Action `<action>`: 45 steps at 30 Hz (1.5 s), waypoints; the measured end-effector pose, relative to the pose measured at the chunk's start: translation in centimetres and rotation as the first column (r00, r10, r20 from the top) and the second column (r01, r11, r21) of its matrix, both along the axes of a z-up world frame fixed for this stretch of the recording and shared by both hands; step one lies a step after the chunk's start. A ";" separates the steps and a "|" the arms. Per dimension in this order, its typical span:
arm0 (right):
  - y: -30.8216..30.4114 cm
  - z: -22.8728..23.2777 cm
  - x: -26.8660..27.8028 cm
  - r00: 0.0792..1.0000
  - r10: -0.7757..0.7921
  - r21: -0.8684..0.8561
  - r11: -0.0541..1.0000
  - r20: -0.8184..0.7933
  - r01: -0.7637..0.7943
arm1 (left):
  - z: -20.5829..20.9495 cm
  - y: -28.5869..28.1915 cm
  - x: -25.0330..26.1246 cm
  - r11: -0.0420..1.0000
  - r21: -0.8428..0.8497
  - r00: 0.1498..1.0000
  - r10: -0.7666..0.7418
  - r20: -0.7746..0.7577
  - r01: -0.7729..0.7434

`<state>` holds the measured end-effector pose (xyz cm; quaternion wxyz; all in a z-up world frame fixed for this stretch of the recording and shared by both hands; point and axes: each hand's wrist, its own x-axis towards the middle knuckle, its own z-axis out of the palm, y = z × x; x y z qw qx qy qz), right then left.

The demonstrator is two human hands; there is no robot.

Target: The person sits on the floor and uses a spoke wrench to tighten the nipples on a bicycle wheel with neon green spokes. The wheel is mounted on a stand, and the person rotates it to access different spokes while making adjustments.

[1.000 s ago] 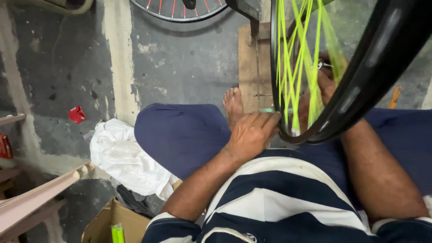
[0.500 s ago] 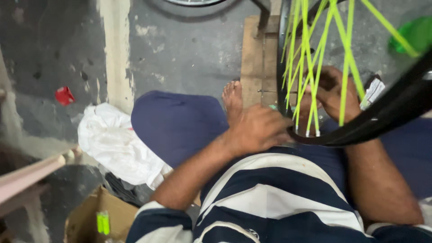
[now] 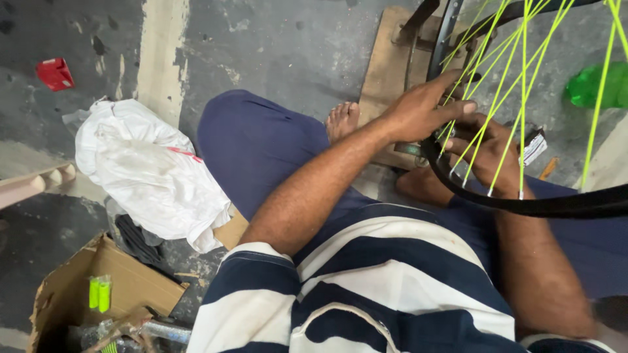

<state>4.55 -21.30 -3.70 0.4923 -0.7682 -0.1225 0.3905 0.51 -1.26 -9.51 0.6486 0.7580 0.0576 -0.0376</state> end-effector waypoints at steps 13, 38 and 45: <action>1.2 -0.3 2.4 0.945 0.274 -0.138 0.958 0.179 -0.252 | -0.3 -0.2 0.1 1.000 -0.020 1.000 -0.014 0.008 0.014; -1.7 -1.0 1.3 0.967 0.104 0.176 0.982 -0.231 -0.063 | 2.7 1.2 0.5 1.000 0.016 1.000 0.007 -0.030 -0.006; 0.9 1.8 1.7 0.968 0.122 0.077 0.991 -0.218 -0.108 | -0.3 1.2 0.5 0.995 0.052 0.996 0.085 -0.037 -0.083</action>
